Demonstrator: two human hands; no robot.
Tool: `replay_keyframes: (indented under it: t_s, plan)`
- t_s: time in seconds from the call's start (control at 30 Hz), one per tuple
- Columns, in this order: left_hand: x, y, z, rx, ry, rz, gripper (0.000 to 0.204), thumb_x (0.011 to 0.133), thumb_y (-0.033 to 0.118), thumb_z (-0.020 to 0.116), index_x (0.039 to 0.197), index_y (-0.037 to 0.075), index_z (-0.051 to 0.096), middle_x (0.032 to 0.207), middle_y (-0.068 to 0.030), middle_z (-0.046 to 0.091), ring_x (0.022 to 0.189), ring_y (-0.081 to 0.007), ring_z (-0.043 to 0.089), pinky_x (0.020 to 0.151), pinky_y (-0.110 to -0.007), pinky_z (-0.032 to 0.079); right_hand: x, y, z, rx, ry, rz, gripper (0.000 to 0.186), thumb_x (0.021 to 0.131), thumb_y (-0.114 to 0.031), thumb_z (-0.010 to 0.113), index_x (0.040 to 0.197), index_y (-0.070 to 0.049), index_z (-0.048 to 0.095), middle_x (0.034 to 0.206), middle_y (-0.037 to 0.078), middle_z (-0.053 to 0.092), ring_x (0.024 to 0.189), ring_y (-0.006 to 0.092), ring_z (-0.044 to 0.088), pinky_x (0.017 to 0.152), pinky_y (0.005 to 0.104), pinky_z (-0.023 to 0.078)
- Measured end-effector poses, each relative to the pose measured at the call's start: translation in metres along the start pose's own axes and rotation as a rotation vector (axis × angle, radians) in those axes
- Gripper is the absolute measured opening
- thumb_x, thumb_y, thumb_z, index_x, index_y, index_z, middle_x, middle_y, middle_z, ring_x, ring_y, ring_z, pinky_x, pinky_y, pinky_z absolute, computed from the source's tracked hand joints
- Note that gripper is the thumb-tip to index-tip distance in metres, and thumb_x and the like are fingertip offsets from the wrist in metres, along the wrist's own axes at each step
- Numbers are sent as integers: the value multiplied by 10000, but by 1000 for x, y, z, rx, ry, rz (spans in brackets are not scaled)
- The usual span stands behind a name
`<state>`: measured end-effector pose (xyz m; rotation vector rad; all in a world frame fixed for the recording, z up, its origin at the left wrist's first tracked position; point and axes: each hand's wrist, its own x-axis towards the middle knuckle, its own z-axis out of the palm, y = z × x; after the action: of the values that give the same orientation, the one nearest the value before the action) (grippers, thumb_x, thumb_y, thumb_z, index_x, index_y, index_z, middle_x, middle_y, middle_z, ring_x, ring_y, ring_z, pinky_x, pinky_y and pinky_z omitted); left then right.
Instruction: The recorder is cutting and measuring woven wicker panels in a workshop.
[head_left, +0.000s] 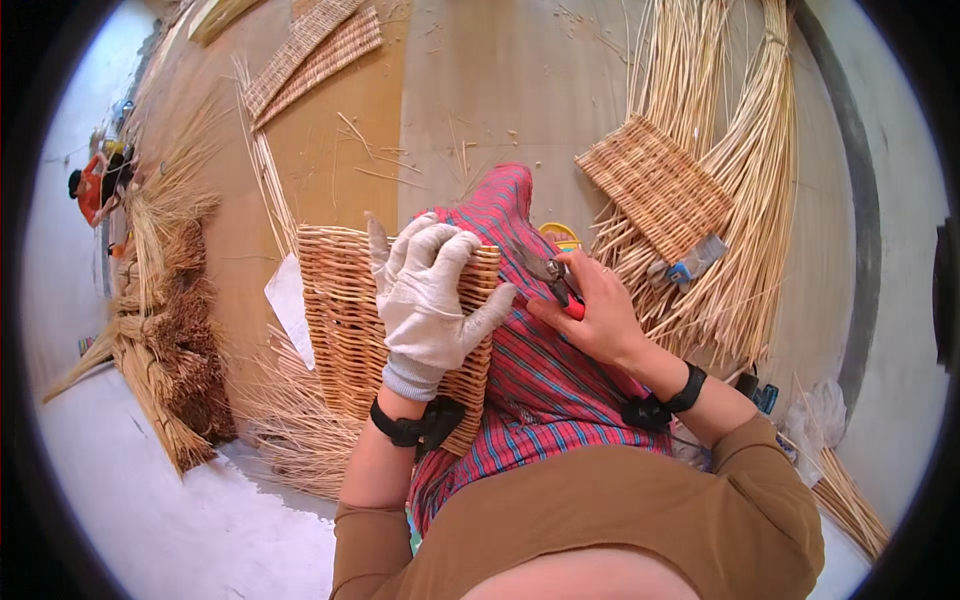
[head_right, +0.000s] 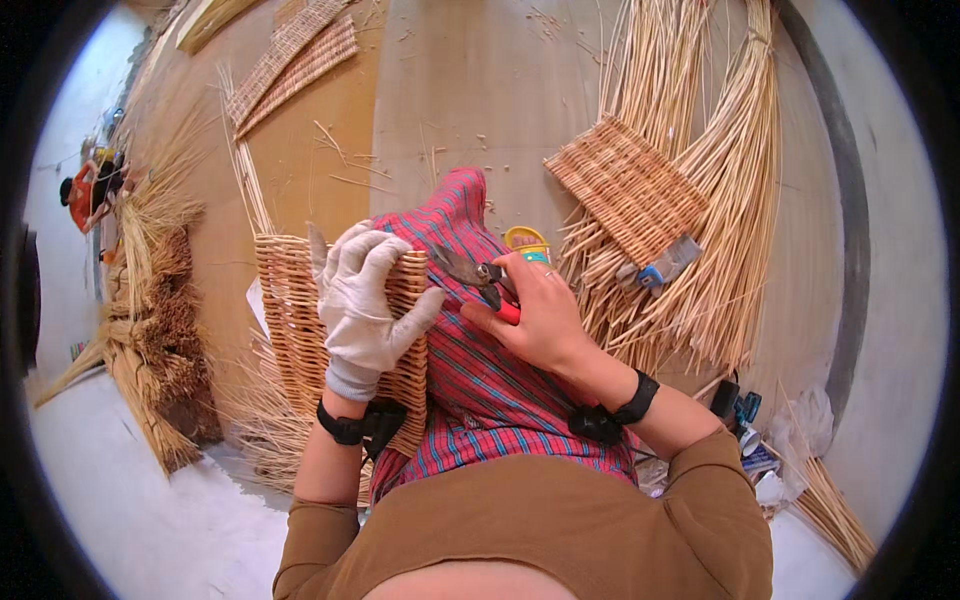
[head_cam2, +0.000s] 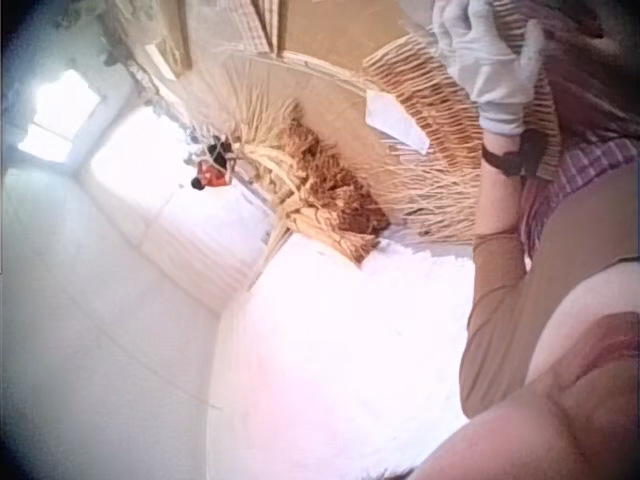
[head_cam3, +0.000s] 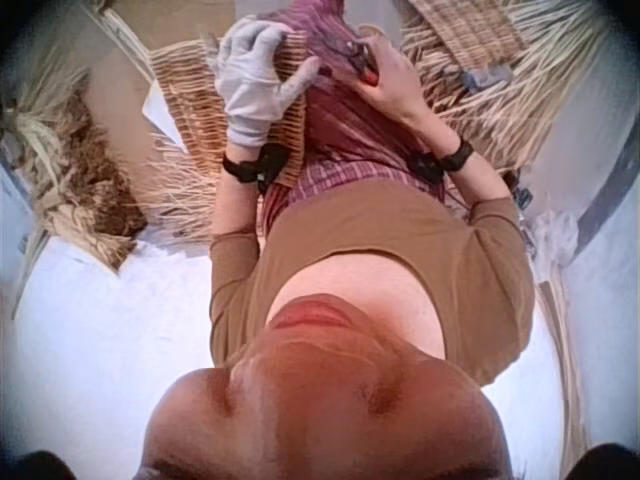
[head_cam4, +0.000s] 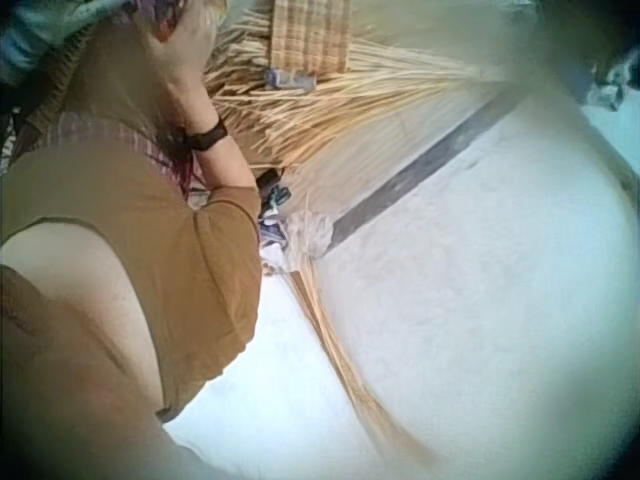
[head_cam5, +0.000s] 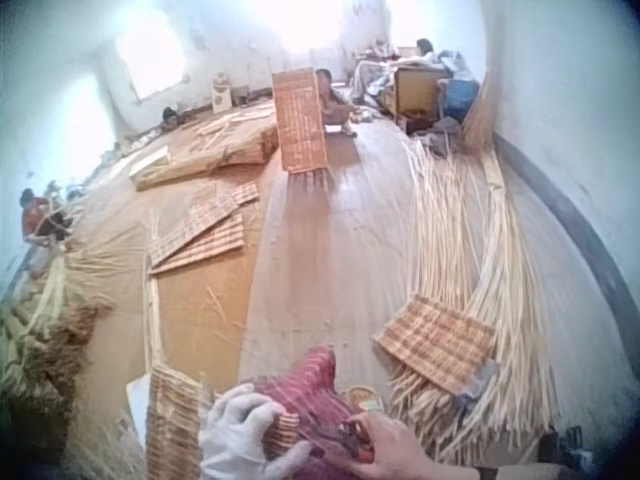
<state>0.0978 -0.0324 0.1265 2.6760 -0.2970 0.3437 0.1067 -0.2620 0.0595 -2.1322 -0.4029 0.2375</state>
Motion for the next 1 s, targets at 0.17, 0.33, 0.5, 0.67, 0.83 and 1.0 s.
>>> replay_keyframes:
  t_s: [0.17,0.33,0.5,0.67,0.83,1.0]
  plan:
    - [0,7,0,-5,10,11,516,745,408,883,1138,135,689,1181,-63,649,1275,-347,586,1278,-632,179,-2,0,7,-63,35,2,586,885,-544,793,1181,-69,618,955,152,689,936,376,680,819,483,510]
    - [1,5,0,6,20,22,518,749,426,882,1141,147,688,1197,-63,652,1274,-354,589,1281,-639,174,2,7,19,-55,77,-49,577,901,-571,760,1187,-88,629,958,138,689,932,365,675,848,481,489]
    - [0,2,0,8,16,0,524,753,440,878,1147,151,688,1199,-64,652,1287,-360,582,1282,-636,174,4,10,23,-49,37,-20,551,905,-586,749,1186,-124,640,943,111,700,916,334,684,804,494,461]
    - [0,2,-1,29,2,14,533,766,449,871,1154,135,683,1203,-71,647,1291,-360,579,1279,-635,176,3,11,25,-62,61,-28,546,896,-594,756,1144,-118,654,867,97,694,846,335,691,752,481,466]
    - [-1,1,-1,15,13,28,543,781,442,862,1174,116,676,1206,-90,650,1293,-370,575,1279,-628,173,6,13,15,-46,79,-20,563,893,-620,755,1093,-105,649,738,116,650,731,376,692,650,489,505]
    - [1,8,-1,9,0,42,575,797,475,852,1197,103,675,1231,-117,648,1299,-386,574,1261,-610,199,13,3,-27,61,19,182,512,926,-570,762,1030,-88,625,636,106,551,614,355,619,597,452,478]
